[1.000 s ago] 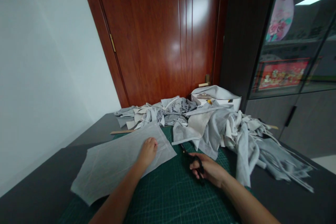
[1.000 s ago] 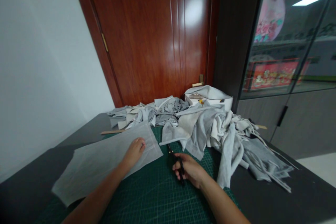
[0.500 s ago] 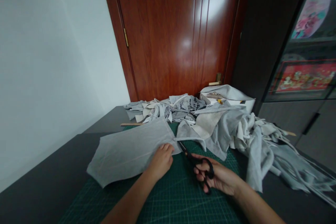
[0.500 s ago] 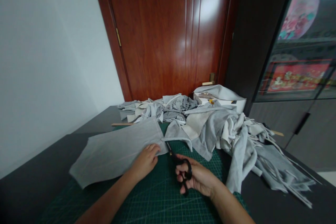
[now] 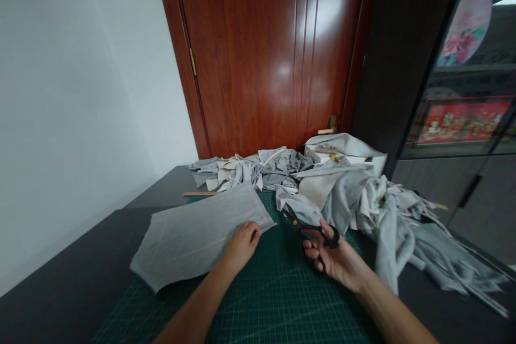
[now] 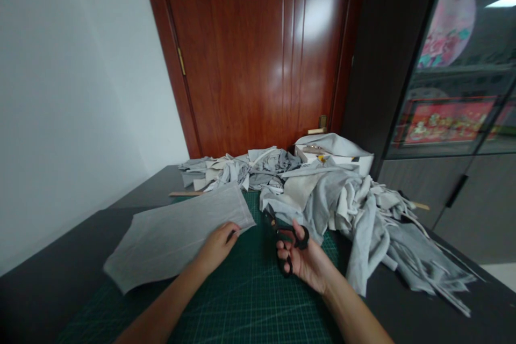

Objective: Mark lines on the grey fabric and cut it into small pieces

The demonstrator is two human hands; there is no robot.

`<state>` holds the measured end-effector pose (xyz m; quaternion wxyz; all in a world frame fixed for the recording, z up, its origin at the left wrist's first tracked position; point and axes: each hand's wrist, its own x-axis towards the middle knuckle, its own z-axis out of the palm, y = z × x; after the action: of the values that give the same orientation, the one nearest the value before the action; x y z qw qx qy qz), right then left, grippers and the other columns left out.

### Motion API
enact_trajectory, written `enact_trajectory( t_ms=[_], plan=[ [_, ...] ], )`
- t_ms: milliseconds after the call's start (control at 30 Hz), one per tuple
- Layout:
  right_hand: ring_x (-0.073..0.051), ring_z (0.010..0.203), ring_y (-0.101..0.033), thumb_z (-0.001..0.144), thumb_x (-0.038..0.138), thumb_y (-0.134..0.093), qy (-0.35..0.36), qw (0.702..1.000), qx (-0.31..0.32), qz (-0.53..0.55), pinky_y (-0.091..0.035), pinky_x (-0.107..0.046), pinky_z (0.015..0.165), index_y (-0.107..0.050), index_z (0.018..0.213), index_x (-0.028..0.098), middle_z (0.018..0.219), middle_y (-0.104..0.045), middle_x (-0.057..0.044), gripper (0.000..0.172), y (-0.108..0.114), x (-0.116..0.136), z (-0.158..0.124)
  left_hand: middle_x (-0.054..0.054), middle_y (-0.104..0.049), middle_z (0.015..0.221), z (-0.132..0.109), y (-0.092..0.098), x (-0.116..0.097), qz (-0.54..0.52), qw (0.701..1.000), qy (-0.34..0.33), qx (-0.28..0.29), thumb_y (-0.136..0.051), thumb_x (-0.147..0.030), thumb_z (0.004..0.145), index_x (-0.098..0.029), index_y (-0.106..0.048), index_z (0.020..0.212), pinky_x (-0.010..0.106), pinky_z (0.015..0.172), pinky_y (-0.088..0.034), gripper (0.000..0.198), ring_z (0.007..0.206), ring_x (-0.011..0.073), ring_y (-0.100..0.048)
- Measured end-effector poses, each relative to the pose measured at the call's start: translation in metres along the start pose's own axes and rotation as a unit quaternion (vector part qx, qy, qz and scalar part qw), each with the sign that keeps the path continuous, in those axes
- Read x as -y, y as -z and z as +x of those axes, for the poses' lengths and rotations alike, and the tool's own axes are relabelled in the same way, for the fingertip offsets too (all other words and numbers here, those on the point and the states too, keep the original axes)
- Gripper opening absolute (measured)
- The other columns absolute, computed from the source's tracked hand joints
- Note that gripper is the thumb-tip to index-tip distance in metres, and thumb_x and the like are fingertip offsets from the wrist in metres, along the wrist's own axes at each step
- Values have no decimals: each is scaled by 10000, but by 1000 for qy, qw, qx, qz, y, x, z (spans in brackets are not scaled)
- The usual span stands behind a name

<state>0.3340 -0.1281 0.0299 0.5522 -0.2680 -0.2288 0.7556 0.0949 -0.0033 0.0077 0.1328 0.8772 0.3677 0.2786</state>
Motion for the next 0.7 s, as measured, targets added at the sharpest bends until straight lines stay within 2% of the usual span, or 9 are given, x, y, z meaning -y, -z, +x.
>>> enact_trajectory(
  t_ms=[100,233,300,367,567,700],
  plan=[
    [-82,532,-526,815,566,-604,8,999,-37,-8,-457,-171,447,-539,933,188,688,-562,12,401,2,-1,6,41,-645,888,1,2,1,-18,1000,15,4,-462,-170,871,-210,-587,859,328,850,-463,132,906,203,-605],
    [-82,527,-531,841,545,-582,76,990,-121,7,-476,-168,456,-534,836,199,654,-560,14,349,13,14,5,54,-653,902,0,5,0,-22,1000,17,0,-456,-175,868,-203,-590,862,328,850,-464,137,912,211,-613],
    [-86,530,-535,872,542,-536,92,986,-134,24,-488,-176,463,-539,821,192,655,-560,4,354,16,21,0,45,-654,898,0,5,0,-23,1000,19,-2,-454,-171,866,-210,-587,857,317,839,-464,139,901,203,-616],
    [-93,537,-542,897,543,-490,74,990,-112,31,-495,-186,465,-555,847,174,671,-561,-8,379,16,24,-6,38,-654,884,0,4,1,-26,999,20,-4,-454,-170,863,-214,-583,847,310,828,-463,137,890,200,-618],
    [-117,543,-562,820,618,-558,-22,998,46,-30,-517,-246,460,-546,1037,180,741,-580,-3,490,4,9,-13,22,-658,840,1,4,1,-42,998,54,-10,-455,-187,863,-217,-578,817,297,791,-466,134,863,197,-627],
    [-147,574,-601,827,674,-489,-47,990,92,-93,-560,-339,519,-506,1090,196,823,-623,-30,545,0,-4,-12,21,-661,829,1,5,-1,-55,996,63,-16,-460,-192,855,-215,-582,807,295,773,-465,134,849,200,-627]
  ],
)
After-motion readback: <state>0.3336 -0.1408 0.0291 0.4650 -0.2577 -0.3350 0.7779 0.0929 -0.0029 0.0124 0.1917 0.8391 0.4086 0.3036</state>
